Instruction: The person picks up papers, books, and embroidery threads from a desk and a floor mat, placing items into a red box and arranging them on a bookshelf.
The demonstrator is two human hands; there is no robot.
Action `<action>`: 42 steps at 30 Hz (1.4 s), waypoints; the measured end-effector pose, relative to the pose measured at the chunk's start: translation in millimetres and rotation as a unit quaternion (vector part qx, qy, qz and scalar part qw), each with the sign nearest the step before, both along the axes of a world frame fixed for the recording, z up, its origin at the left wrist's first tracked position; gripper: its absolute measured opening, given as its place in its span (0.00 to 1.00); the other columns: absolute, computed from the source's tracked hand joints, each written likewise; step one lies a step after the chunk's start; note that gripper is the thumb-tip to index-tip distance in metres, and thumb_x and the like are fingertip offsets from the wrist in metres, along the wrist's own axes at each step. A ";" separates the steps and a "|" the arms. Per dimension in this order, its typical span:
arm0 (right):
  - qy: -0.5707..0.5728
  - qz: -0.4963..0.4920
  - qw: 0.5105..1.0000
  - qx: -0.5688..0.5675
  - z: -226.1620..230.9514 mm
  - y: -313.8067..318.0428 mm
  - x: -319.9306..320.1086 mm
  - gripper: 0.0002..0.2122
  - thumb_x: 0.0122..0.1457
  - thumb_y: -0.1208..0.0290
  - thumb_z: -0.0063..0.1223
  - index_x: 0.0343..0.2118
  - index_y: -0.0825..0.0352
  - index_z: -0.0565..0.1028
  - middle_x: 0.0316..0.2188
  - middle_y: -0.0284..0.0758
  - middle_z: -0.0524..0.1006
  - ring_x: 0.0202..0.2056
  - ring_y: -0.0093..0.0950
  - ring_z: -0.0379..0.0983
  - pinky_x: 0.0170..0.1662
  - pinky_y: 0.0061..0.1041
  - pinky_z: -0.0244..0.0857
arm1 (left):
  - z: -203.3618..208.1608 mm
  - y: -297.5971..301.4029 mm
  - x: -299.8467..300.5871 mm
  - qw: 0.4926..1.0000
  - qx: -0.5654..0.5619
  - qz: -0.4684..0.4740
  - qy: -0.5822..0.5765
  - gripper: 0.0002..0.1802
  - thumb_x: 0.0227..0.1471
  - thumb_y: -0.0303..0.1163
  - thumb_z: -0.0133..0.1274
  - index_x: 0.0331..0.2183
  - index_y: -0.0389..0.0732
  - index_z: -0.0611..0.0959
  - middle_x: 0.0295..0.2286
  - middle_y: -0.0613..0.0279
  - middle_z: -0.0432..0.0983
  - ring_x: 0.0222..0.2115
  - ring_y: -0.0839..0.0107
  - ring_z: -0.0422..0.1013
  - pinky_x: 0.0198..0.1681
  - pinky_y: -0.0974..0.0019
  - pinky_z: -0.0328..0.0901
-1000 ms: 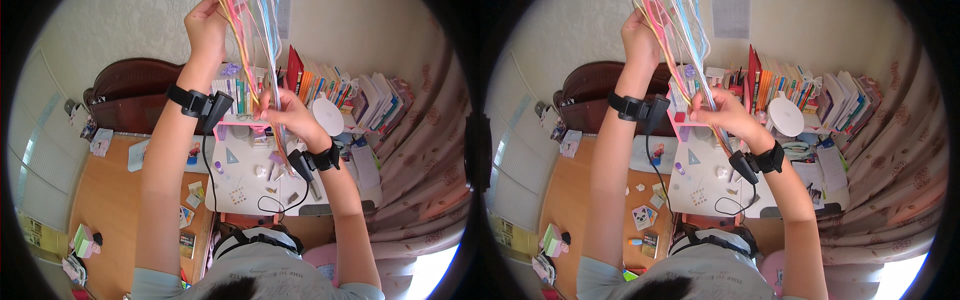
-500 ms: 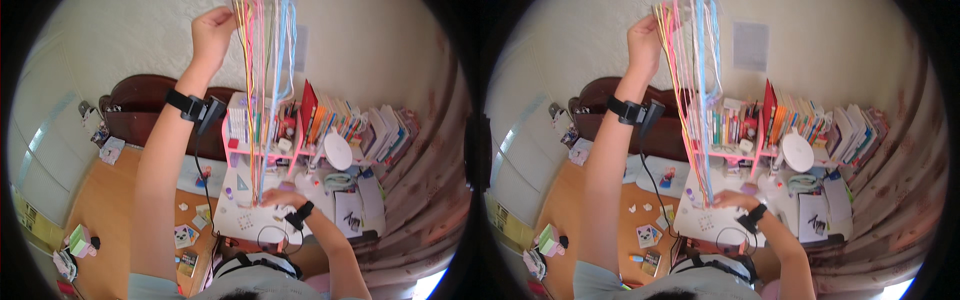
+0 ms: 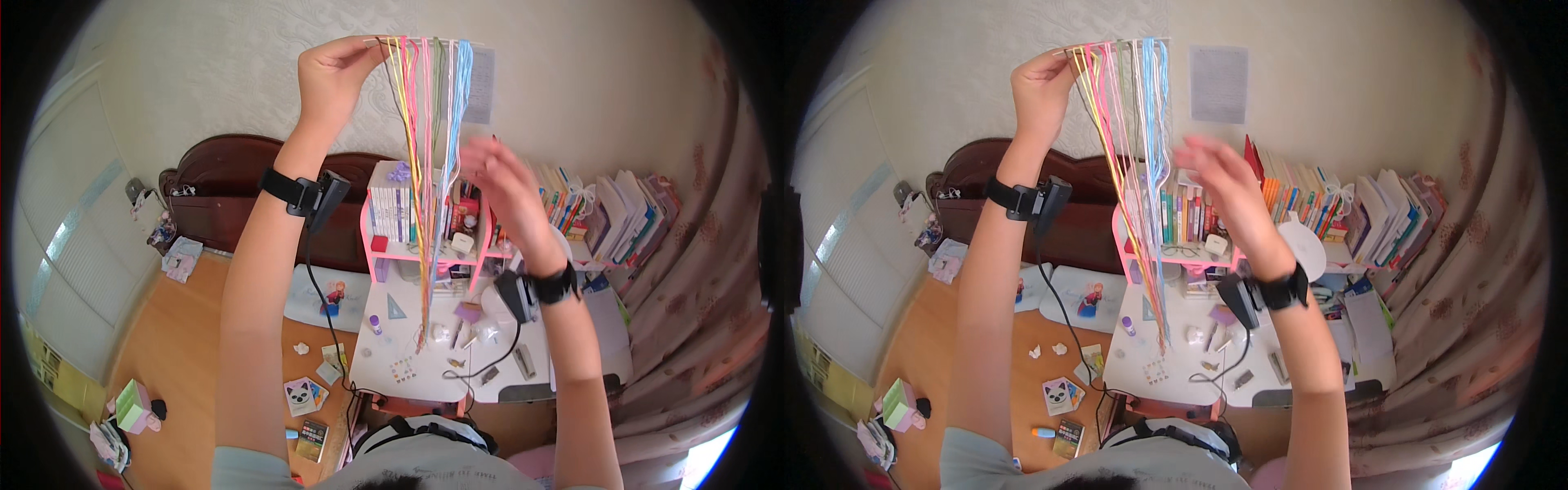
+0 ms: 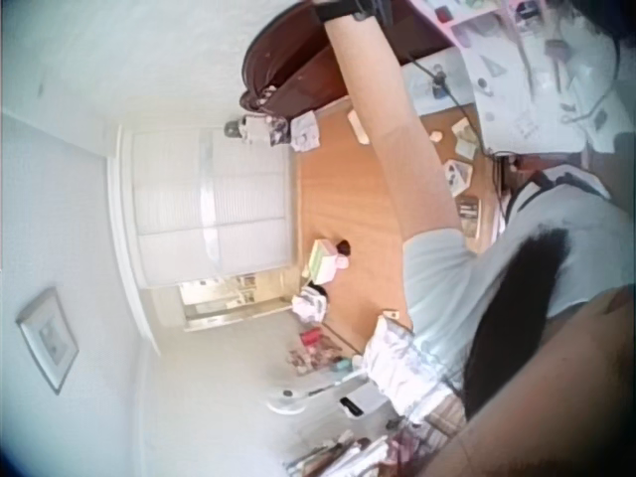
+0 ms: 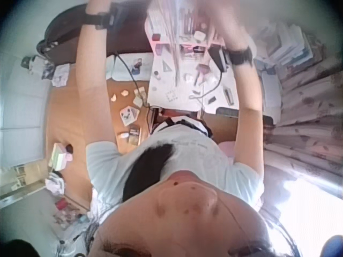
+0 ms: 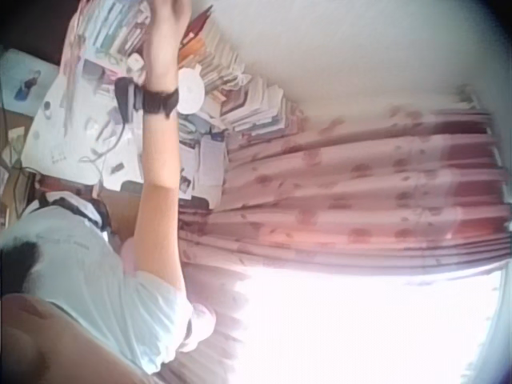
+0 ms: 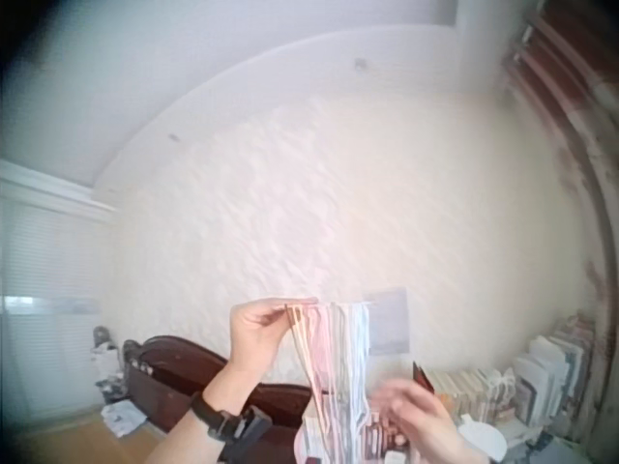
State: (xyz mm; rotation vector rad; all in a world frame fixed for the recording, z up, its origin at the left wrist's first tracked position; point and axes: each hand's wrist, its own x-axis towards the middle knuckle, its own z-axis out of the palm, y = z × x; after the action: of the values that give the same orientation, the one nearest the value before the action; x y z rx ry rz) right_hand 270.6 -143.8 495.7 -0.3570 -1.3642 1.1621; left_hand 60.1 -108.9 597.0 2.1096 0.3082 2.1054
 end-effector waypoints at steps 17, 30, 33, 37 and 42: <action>-0.302 -0.160 0.937 0.072 -94.5 38.7 -18.4 0.11 0.43 0.76 0.50 0.33 0.69 0.70 0.19 0.33 0.71 0.21 0.21 0.66 0.24 0.22 0.60 | 3.9 12.2 5.3 0.998 -0.025 0.012 -0.061 0.07 0.46 0.20 0.49 0.30 0.32 0.79 0.26 0.62 0.76 0.26 0.79 0.69 0.30 0.78 0.63; -0.690 -0.150 0.708 -0.008 -326.6 -13.6 10.4 0.12 0.40 0.64 0.52 0.28 0.63 0.72 0.24 0.41 0.74 0.29 0.39 0.71 0.31 0.36 0.64 | 12.0 12.9 -20.7 0.995 -0.024 0.033 -0.089 0.06 0.46 0.23 0.50 0.29 0.32 0.79 0.25 0.62 0.76 0.25 0.80 0.69 0.29 0.78 0.63; -0.760 -0.093 0.644 0.001 -376.0 -22.3 27.3 0.13 0.40 0.59 0.53 0.28 0.61 0.73 0.26 0.38 0.74 0.32 0.36 0.71 0.34 0.34 0.64 | 14.0 17.1 -30.3 0.996 -0.007 0.049 -0.076 0.06 0.45 0.22 0.50 0.29 0.32 0.79 0.25 0.61 0.76 0.25 0.80 0.69 0.30 0.78 0.63; -0.742 -0.046 0.667 -0.049 -386.3 -26.9 39.6 0.14 0.38 0.59 0.56 0.27 0.63 0.74 0.29 0.37 0.75 0.32 0.36 0.72 0.34 0.36 0.66 | 8.6 25.6 -38.2 0.996 -0.003 0.035 -0.080 0.05 0.45 0.20 0.49 0.28 0.31 0.79 0.25 0.61 0.75 0.25 0.80 0.69 0.30 0.78 0.62; -0.686 -0.066 0.723 0.050 -340.3 32.5 59.5 0.10 0.43 0.62 0.52 0.24 0.63 0.74 0.24 0.38 0.74 0.29 0.37 0.70 0.31 0.35 0.64 | 7.3 36.4 -39.8 0.993 -0.041 -0.030 -0.110 0.08 0.45 0.20 0.50 0.32 0.31 0.78 0.27 0.59 0.75 0.26 0.76 0.70 0.33 0.75 0.65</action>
State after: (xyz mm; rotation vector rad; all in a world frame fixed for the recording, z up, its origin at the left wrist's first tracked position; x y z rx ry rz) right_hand 330.2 -111.3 155.4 -1.3966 -2.5816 0.5644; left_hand 20.2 -72.5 604.2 1.7987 0.2930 2.2228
